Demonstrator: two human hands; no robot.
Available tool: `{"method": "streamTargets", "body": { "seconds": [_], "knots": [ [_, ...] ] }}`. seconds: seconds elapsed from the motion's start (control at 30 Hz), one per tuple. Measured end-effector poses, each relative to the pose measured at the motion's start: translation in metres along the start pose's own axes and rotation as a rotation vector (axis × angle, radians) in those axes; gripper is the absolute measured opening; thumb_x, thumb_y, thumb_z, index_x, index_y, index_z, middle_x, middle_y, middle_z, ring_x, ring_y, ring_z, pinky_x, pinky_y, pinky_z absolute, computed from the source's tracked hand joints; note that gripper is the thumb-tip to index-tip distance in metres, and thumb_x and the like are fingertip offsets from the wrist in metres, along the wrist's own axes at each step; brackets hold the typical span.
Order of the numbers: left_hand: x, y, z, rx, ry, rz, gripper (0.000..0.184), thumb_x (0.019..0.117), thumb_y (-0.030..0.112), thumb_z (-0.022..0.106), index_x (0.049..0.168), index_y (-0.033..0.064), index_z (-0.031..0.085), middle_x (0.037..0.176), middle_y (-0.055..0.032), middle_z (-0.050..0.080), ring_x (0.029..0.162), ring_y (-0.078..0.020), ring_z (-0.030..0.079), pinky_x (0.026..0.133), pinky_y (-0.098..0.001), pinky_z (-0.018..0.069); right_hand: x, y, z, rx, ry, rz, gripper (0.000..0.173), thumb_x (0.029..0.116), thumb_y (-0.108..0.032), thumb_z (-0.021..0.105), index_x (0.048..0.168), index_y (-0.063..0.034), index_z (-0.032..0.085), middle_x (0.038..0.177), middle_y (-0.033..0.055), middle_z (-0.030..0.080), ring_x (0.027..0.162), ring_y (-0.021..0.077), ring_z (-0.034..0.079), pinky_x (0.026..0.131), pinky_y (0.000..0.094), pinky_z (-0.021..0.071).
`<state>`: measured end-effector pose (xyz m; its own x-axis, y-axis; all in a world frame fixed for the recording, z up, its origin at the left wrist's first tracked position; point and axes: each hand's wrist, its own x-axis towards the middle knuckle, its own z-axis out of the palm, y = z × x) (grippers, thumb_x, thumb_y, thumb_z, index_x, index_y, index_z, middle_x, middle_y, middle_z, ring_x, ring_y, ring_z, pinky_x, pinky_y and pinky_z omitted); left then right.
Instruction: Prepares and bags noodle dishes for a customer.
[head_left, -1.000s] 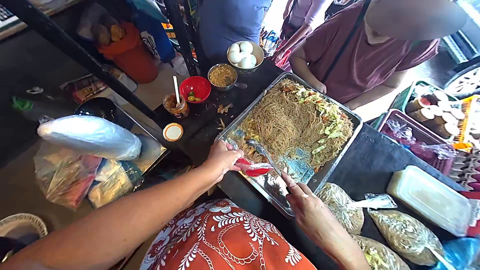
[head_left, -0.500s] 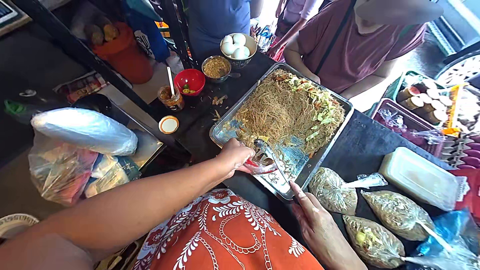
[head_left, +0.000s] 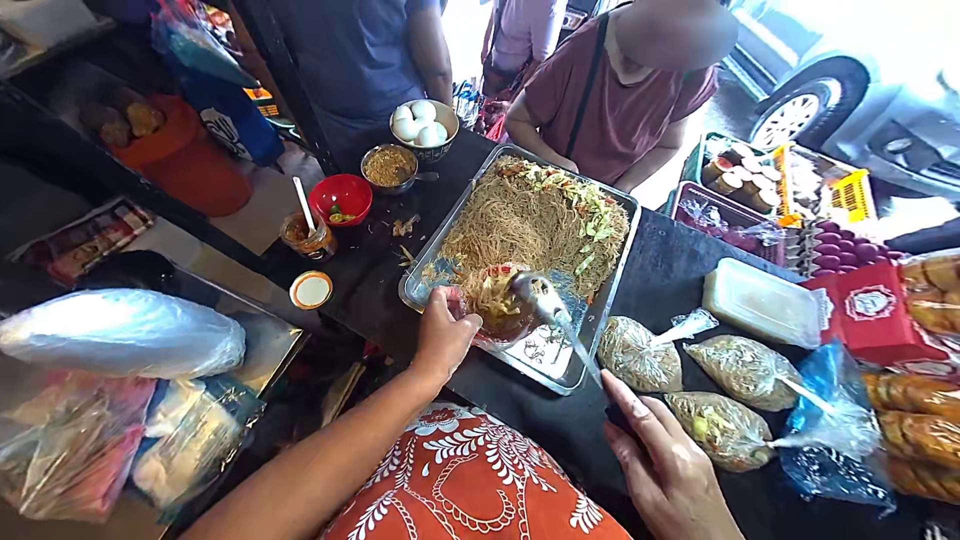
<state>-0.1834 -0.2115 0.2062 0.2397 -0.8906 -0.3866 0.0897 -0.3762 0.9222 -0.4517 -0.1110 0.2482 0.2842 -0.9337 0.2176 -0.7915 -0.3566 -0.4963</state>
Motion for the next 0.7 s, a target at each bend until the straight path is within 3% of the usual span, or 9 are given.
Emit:
{"method": "streamTargets", "body": {
  "seconds": [0.07,0.2,0.3,0.4,0.47,0.53,0.6,0.63,0.7],
  "knots": [
    [0.004,-0.001,-0.006,-0.022,0.012,0.022,0.049,0.0851,-0.007,0.066,0.13,-0.0028,0.045,0.112,-0.0207,0.058,0.084,-0.025,0.069,0.071,-0.0409,0.0628,0.002,-0.001,0.004,0.011,0.037,0.082,0.05,0.1,-0.024,0.052,0.148,-0.009,0.056,0.114,0.0117,0.066,0.093,0.014,0.065,0.08,0.0276,0.0567],
    [0.01,0.0,-0.018,-0.035,0.011,0.046,0.049,0.0846,-0.008,0.064,0.129,-0.003,0.045,0.11,-0.0205,0.058,0.084,-0.026,0.07,0.07,-0.0418,0.0635,0.021,0.01,0.036,-0.072,0.043,0.303,0.05,0.0994,-0.012,0.057,0.149,-0.0042,0.053,0.121,0.022,0.065,0.097,0.0344,0.069,0.081,0.0521,0.0587],
    [0.008,0.006,-0.022,-0.062,-0.007,0.048,0.048,0.086,-0.01,0.062,0.129,-0.0028,0.043,0.109,-0.0203,0.058,0.081,-0.025,0.07,0.068,-0.0406,0.0641,0.04,0.019,0.063,-0.221,0.033,0.404,0.052,0.0973,-0.004,0.06,0.149,-0.0051,0.053,0.125,0.0271,0.063,0.102,0.044,0.069,0.083,0.059,0.0574],
    [0.007,0.01,-0.024,-0.06,-0.024,0.057,0.047,0.0855,-0.009,0.062,0.127,-0.0025,0.043,0.11,-0.019,0.057,0.082,-0.0238,0.069,0.067,-0.0391,0.0634,0.053,0.017,0.079,-0.266,0.202,0.318,0.046,0.0931,-0.005,0.064,0.139,-0.0036,0.062,0.138,0.0366,0.054,0.126,0.0579,0.052,0.1,0.0699,0.0443],
    [0.006,0.011,-0.024,-0.059,-0.032,0.064,0.045,0.0848,-0.008,0.063,0.126,-0.0021,0.044,0.11,-0.019,0.057,0.083,-0.0241,0.069,0.066,-0.0394,0.0633,0.063,-0.001,0.082,-0.001,0.262,0.276,0.044,0.0969,-0.017,0.06,0.137,0.0006,0.062,0.141,0.029,0.055,0.131,0.0424,0.054,0.107,0.0541,0.0478],
    [0.002,0.011,-0.022,-0.06,-0.051,0.063,0.046,0.0845,-0.008,0.063,0.126,-0.002,0.044,0.111,-0.0193,0.057,0.083,-0.0244,0.069,0.066,-0.0394,0.0633,0.073,-0.024,0.09,0.656,0.144,0.388,0.064,0.0974,-0.029,0.059,0.148,0.0068,0.045,0.139,0.0193,0.059,0.123,0.0208,0.062,0.101,0.034,0.0541],
    [-0.001,0.011,-0.019,-0.054,-0.066,0.067,0.046,0.0838,-0.007,0.063,0.126,-0.0018,0.044,0.112,-0.0191,0.058,0.084,-0.0236,0.07,0.065,-0.0383,0.0634,0.086,-0.035,0.103,1.324,0.019,0.494,0.088,0.091,-0.027,0.065,0.16,-0.0014,0.016,0.138,0.021,0.056,0.116,0.028,0.066,0.093,0.0433,0.0599],
    [-0.001,0.01,-0.019,-0.046,-0.073,0.076,0.047,0.083,-0.006,0.063,0.126,-0.0021,0.044,0.112,-0.0187,0.058,0.084,-0.0232,0.07,0.065,-0.0379,0.0634,0.092,-0.038,0.11,1.512,0.02,0.509,0.097,0.0869,-0.022,0.07,0.161,-0.0072,0.009,0.14,0.0223,0.053,0.116,0.0328,0.066,0.092,0.0495,0.0604],
    [-0.003,0.008,-0.019,-0.017,-0.073,0.117,0.051,0.0799,-0.004,0.064,0.127,-0.0025,0.044,0.114,-0.0182,0.058,0.088,-0.0223,0.069,0.067,-0.0374,0.0627,0.1,-0.043,0.118,1.65,0.069,0.499,0.099,0.0838,-0.009,0.07,0.16,-0.009,0.007,0.141,0.0221,0.052,0.115,0.0344,0.067,0.091,0.0531,0.0609]
  ]
}}
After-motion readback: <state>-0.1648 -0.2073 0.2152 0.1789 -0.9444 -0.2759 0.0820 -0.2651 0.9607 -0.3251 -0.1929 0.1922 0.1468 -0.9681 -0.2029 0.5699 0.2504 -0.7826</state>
